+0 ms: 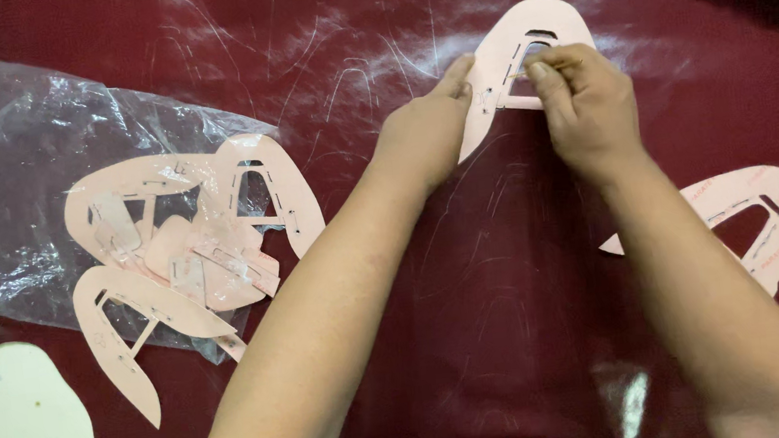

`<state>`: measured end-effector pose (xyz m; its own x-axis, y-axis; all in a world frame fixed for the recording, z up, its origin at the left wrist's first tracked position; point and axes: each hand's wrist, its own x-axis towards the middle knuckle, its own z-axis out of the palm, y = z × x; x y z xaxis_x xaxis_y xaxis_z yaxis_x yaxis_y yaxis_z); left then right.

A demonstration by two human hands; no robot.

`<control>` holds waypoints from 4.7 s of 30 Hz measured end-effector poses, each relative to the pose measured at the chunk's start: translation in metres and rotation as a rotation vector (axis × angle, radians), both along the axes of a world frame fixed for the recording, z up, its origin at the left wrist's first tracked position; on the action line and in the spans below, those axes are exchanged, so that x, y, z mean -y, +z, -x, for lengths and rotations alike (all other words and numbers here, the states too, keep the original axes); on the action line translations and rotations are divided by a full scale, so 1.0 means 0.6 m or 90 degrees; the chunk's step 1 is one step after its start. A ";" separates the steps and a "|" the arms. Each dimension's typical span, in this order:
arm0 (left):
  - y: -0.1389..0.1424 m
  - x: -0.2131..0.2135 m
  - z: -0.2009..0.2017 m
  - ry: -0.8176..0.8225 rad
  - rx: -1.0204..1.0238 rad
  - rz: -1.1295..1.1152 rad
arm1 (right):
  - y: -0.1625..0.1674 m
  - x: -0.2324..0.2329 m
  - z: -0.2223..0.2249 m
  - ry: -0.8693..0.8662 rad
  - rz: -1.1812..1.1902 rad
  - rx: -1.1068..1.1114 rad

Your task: The person arranges pink paper shoe pattern templates on a maroon leather sheet, aligns each template, and traces around it with a marking pen. They reposition templates across the material and pick up a glue bottle near the end.

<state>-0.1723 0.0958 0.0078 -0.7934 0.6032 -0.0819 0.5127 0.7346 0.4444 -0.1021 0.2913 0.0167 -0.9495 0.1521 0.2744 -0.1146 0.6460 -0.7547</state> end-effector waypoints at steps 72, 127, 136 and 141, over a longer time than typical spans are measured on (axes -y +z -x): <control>0.050 -0.033 -0.022 0.006 0.132 0.137 | 0.004 -0.093 0.040 -0.007 -0.073 0.055; 0.038 -0.019 -0.018 -0.059 0.046 0.121 | -0.008 -0.057 -0.079 -0.043 -0.143 -0.019; 0.039 -0.014 -0.018 -0.052 0.054 0.121 | -0.016 -0.009 -0.014 -0.002 0.103 0.007; 0.033 -0.012 -0.021 -0.068 0.014 0.117 | -0.024 0.021 0.019 0.003 0.097 0.037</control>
